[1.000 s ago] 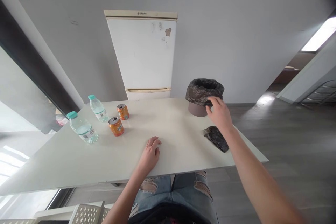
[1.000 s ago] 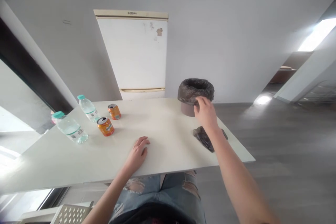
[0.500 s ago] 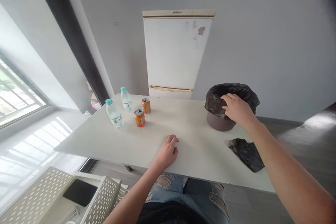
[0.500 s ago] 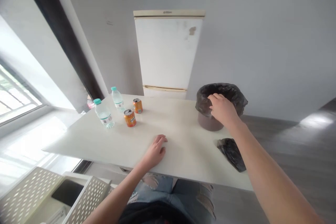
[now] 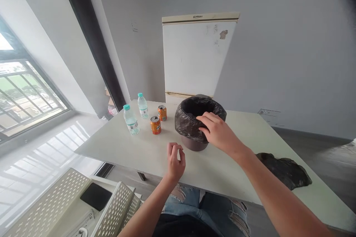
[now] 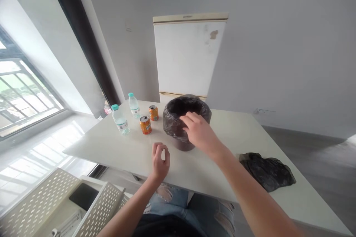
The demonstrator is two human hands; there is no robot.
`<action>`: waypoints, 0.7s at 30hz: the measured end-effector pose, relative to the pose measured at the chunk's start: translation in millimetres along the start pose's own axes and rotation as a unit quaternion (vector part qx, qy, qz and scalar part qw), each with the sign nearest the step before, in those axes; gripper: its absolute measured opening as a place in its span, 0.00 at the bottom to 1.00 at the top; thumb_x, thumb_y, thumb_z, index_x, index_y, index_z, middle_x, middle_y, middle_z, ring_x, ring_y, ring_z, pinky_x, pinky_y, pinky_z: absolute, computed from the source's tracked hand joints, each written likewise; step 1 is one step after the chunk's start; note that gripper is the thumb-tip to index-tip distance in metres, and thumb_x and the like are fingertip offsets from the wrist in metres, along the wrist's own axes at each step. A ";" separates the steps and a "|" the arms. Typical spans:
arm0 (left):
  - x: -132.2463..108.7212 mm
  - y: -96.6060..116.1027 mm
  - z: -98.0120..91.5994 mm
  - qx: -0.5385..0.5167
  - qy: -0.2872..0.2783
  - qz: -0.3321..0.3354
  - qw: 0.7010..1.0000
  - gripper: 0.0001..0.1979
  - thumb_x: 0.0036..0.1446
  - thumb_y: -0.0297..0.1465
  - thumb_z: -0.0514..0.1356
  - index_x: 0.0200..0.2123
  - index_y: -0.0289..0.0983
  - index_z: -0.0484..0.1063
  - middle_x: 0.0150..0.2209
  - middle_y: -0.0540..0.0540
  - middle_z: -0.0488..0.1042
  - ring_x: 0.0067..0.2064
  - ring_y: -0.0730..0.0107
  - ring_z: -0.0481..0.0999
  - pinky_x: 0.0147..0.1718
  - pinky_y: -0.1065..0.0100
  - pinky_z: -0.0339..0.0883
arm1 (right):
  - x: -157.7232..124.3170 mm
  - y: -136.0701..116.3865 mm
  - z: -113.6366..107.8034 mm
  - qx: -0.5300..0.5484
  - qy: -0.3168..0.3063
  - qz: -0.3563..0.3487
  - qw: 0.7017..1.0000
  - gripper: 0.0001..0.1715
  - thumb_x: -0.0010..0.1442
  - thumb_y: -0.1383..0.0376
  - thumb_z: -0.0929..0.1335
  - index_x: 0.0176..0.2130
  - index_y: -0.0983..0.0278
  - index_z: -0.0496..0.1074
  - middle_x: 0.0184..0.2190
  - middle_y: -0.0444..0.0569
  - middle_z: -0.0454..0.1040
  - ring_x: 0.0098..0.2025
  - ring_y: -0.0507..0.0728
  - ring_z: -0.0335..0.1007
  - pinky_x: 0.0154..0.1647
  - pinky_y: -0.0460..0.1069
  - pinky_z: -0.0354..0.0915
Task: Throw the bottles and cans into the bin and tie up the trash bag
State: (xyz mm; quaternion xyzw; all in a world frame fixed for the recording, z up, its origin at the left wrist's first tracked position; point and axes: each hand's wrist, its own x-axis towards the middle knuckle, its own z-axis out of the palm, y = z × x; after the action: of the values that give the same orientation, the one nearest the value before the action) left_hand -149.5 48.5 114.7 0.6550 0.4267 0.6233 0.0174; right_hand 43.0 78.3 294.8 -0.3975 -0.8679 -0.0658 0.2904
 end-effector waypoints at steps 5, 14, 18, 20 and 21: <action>56.4 -31.5 -65.0 0.138 0.130 -0.053 0.980 0.06 0.65 0.31 0.59 0.37 0.43 0.62 0.37 0.43 0.66 0.46 0.54 0.69 0.52 0.49 0.67 | -22.4 44.7 -17.3 0.062 0.094 0.038 0.993 0.34 0.69 0.49 0.69 0.70 0.52 0.65 0.61 0.56 0.72 0.62 0.70 0.69 0.66 0.66 0.66; 150.8 -141.0 -168.6 0.208 0.146 -0.286 0.924 0.48 0.46 0.44 0.77 0.63 0.37 0.56 0.65 0.31 0.63 0.68 0.44 0.65 0.66 0.44 0.61 | -88.4 168.7 91.6 0.282 0.235 0.406 0.837 0.34 0.68 0.37 0.58 0.40 0.62 0.73 0.35 0.50 0.71 0.29 0.56 0.70 0.29 0.51 0.68; 148.5 -163.0 -162.7 0.225 0.046 -0.336 0.914 0.54 0.46 0.45 0.77 0.69 0.40 0.51 0.66 0.33 0.68 0.67 0.43 0.69 0.64 0.44 0.64 | -96.6 165.6 126.1 0.273 0.164 0.407 0.856 0.38 0.65 0.34 0.56 0.33 0.62 0.71 0.29 0.51 0.73 0.28 0.58 0.69 0.29 0.52 0.66; 145.9 -165.9 -159.0 0.251 0.036 -0.330 0.909 0.48 0.50 0.43 0.75 0.68 0.41 0.54 0.61 0.36 0.73 0.63 0.47 0.74 0.63 0.46 0.66 | -99.0 165.2 134.0 0.257 0.126 0.397 0.872 0.37 0.64 0.34 0.58 0.29 0.61 0.69 0.26 0.51 0.73 0.30 0.60 0.68 0.32 0.53 0.64; 145.4 -165.6 -158.1 0.258 0.038 -0.331 0.907 0.45 0.52 0.42 0.74 0.67 0.41 0.55 0.59 0.38 0.75 0.61 0.50 0.76 0.62 0.48 0.67 | -99.9 165.7 136.9 0.251 0.107 0.389 0.880 0.36 0.64 0.34 0.58 0.28 0.60 0.68 0.25 0.50 0.73 0.31 0.60 0.67 0.33 0.53 0.63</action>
State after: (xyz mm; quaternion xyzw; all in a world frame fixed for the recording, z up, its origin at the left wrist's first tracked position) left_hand -390.5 157.6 174.5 0.4334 0.7653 0.4744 0.0369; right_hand 153.2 172.2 107.3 -0.6076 -0.5948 0.2304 0.4734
